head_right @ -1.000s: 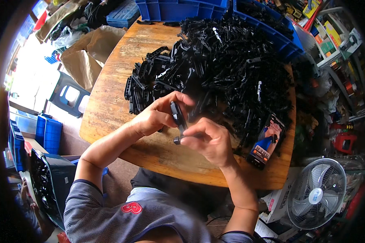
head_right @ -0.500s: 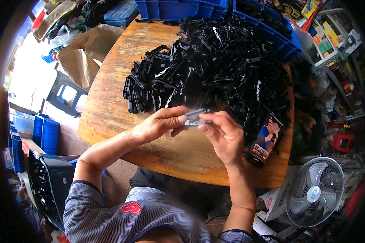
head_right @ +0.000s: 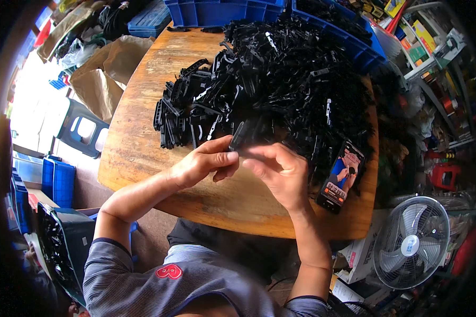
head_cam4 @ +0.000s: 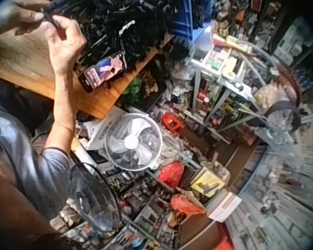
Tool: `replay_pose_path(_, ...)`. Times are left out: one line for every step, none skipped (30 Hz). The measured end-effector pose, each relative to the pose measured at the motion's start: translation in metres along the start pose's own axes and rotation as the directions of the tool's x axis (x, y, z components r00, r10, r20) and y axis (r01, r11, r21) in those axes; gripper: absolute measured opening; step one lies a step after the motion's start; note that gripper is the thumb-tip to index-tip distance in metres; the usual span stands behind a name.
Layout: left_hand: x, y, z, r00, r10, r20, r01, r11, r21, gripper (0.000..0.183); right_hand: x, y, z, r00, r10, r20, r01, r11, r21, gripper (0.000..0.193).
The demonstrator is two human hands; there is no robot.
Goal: The person assembles plastic clips by taking components from a pile on the table and snapping the pieces together by hand.
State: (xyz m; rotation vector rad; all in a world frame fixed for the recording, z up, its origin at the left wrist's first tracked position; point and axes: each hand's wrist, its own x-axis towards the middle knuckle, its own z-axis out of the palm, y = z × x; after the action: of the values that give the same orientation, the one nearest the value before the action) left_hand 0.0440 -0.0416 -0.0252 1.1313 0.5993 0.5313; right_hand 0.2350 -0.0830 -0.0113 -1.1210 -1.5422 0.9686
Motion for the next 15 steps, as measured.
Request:
replay_pose_path(0.0002, -0.0004, 0.0, 1.0, -0.02, -0.006, 0.02, 0.998, -0.053, 0.031, 0.0005, 0.0004, 0.0023, 1.0, 0.006, -0.017, -0.004, 0.993, 0.114, 0.025)
replay_pose_path(0.0002, -0.0004, -0.0002, 1.0, -0.02, -0.005, 0.02, 0.998, -0.052, 0.031, 0.0002, 0.0011, 0.001, 1.0, 0.005, -0.019, -0.003, 0.993, 0.114, 0.025)
replay_pose_path(0.0003, -0.0001, -0.0002, 0.999, -0.05, 0.004, 0.05, 0.997, -0.053, 0.031, -0.0001, 0.0016, -0.0017, 1.0, 0.017, 0.003, -0.017, 0.993, 0.113, 0.025)
replay_pose_path(0.0004, 0.0002, -0.0003, 0.997, -0.08, 0.013, 0.081, 0.995, -0.054, 0.03, -0.0003, 0.0018, -0.0033, 0.999, 0.028, 0.025, -0.031, 0.993, 0.112, 0.025)
replay_pose_path(0.0004, 0.0008, -0.0003, 0.997, -0.079, 0.015, 0.08, 0.995, -0.053, 0.03, -0.0002, 0.0015, -0.0035, 0.999, 0.028, 0.024, -0.03, 0.993, 0.11, 0.025)
replay_pose_path(-0.0001, 0.0013, -0.0002, 0.994, -0.11, 0.013, 0.111, 0.992, -0.058, 0.031, -0.0003, 0.0016, -0.0032, 0.998, 0.051, 0.024, -0.054, 0.991, 0.119, 0.025)
replay_pose_path(-0.0005, 0.0019, -0.0001, 0.99, -0.141, 0.011, 0.141, 0.988, -0.063, 0.031, -0.0003, 0.0016, -0.0029, 0.997, 0.075, 0.024, -0.078, 0.989, 0.128, 0.025)
replay_pose_path(-0.0007, 0.0024, 0.0, 0.99, -0.14, 0.011, 0.141, 0.988, -0.063, 0.031, -0.0002, 0.0013, -0.0026, 0.997, 0.075, 0.024, -0.078, 0.989, 0.128, 0.025)
replay_pose_path(-0.0007, 0.0031, 0.0002, 0.986, -0.165, 0.02, 0.166, 0.983, -0.075, 0.03, 0.0, 0.0007, -0.0023, 0.998, 0.055, 0.023, -0.057, 0.993, 0.104, 0.023)
replay_pose_path(-0.0008, 0.0038, 0.0004, 0.981, -0.19, 0.028, 0.191, 0.978, -0.087, 0.028, 0.0002, 0.0, -0.002, 0.999, 0.034, 0.022, -0.036, 0.996, 0.081, 0.021)
replay_pose_path(-0.0012, 0.005, 0.0011, 0.982, -0.189, 0.029, 0.191, 0.978, -0.087, 0.028, 0.0006, -0.0012, -0.0014, 0.999, 0.034, 0.022, -0.036, 0.996, 0.08, 0.021)
replay_pose_path(-0.0016, 0.0058, 0.0017, 0.985, -0.17, 0.037, 0.172, 0.984, -0.055, 0.027, 0.0009, -0.0021, -0.0006, 1.0, 0.022, -0.001, -0.022, 0.99, 0.142, 0.019)
replay_pose_path(-0.0017, 0.0059, 0.0021, 0.987, -0.151, 0.045, 0.152, 0.988, -0.023, 0.026, 0.0013, -0.0025, -0.0003, 1.0, 0.012, -0.026, -0.006, 0.979, 0.203, 0.017)
replay_pose_path(-0.0009, 0.005, 0.0019, 0.988, -0.15, 0.046, 0.152, 0.988, -0.025, 0.026, 0.0015, -0.0004, -0.0024, 1.0, 0.013, -0.025, -0.008, 0.979, 0.202, 0.017)
replay_pose_path(-0.0009, 0.0049, 0.0012, 0.993, -0.117, 0.01, 0.116, 0.99, 0.085, 0.025, 0.0022, 0.0025, -0.0059, 1.0, 0.007, -0.005, -0.006, 0.981, 0.193, 0.016)
